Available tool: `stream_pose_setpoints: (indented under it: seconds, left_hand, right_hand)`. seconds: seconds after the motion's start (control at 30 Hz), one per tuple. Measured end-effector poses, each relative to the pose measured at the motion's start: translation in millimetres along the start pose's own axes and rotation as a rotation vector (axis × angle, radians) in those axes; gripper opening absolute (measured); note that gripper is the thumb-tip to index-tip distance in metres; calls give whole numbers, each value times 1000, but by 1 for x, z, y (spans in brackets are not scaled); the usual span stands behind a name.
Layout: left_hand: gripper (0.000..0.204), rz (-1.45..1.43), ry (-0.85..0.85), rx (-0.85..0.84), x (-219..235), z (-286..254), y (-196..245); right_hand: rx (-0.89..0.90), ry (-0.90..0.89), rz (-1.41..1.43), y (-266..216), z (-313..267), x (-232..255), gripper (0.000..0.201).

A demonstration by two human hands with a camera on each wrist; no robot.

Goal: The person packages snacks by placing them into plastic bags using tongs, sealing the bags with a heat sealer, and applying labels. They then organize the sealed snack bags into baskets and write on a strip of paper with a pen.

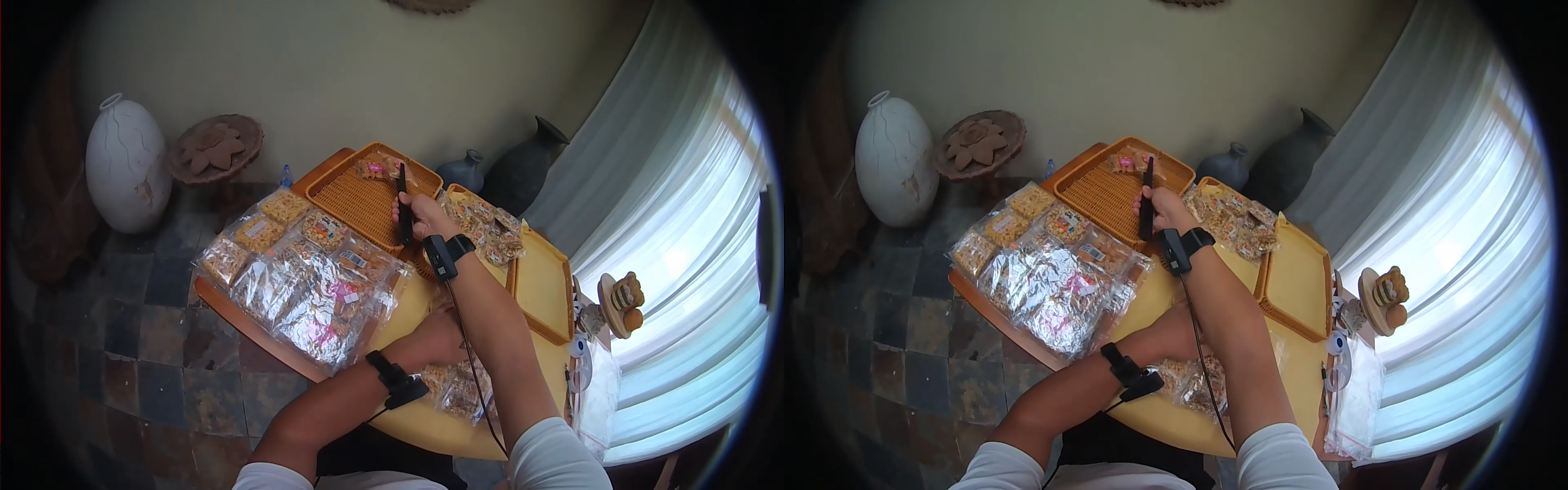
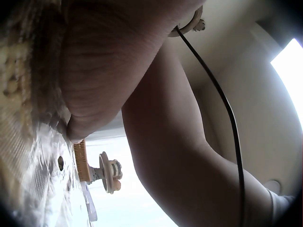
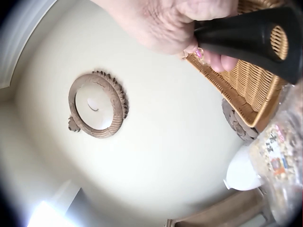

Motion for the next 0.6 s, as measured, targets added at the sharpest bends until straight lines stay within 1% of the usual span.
stream_pose_setpoints:
  seconds: [0.03, 0.07, 0.1, 0.2, 0.23, 0.27, 0.3, 0.33, 0.37, 0.4, 0.43, 0.47, 0.5, 0.53, 0.57, 0.6]
  left_hand:
    - [59, 3, -16, 22, -1, 1, -2]
    - [60, 7, -35, 44, -2, 2, -4]
    - [60, 6, -46, 39, -3, 2, -4]
    - [63, 4, -149, 56, -7, 4, -6]
    - [59, -16, -122, 50, 1, 5, -1]
    - [54, -40, -110, 41, 4, 3, 3]
    - [54, -47, -160, 24, -1, 2, 5]
    - [52, -22, -152, 31, 0, 4, 4]
    - [50, 0, -145, 35, 1, 7, 3]
    - [53, -29, -176, 33, 4, 9, 9]
    - [53, -36, -228, 6, -2, 7, 11]
    - [55, -16, -188, 15, -1, 7, 8]
    - [57, 0, -148, 29, 1, 6, 5]
    - [60, 3, -204, 79, -2, 5, 1]
    - [60, -6, -243, 60, -3, 7, 7]
    - [60, 3, -243, 95, 0, 9, 9]
  right_hand:
    - [-7, -35, -21, -1, -16, -5, 17]
    - [-1, -31, -13, -3, -34, -4, 17]
    - [1, -65, -32, -3, -54, -6, 19]
    - [24, -130, -30, -6, -126, 2, 20]
    - [40, -165, -24, -3, -154, 9, 19]
    - [43, -144, 19, 4, -183, 23, 19]
    - [80, -121, -52, 5, -214, 40, 18]
    - [123, -90, -123, 4, -245, 59, 17]
    - [117, -76, -138, 11, -276, 82, 17]
    - [108, -62, -152, 20, -308, 105, 18]
    - [124, -21, -102, 26, -344, 123, 18]
    - [152, -22, -106, 36, -373, 149, 18]
    - [140, 60, -114, 45, -406, 173, 20]
    - [148, 131, -128, 54, -436, 195, 21]
    - [183, 195, -171, 63, -465, 216, 21]
    - [169, 262, -189, 75, -489, 238, 20]
Point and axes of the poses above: each hand's wrist, its own z-axis towards the middle knuckle, its own x-axis out of the back of the hand, y = z × x, the point moved 10 cm from there along z, towards the middle knuckle, and after that the axes turned 3 degrees about -z, right-handed, at the moved point
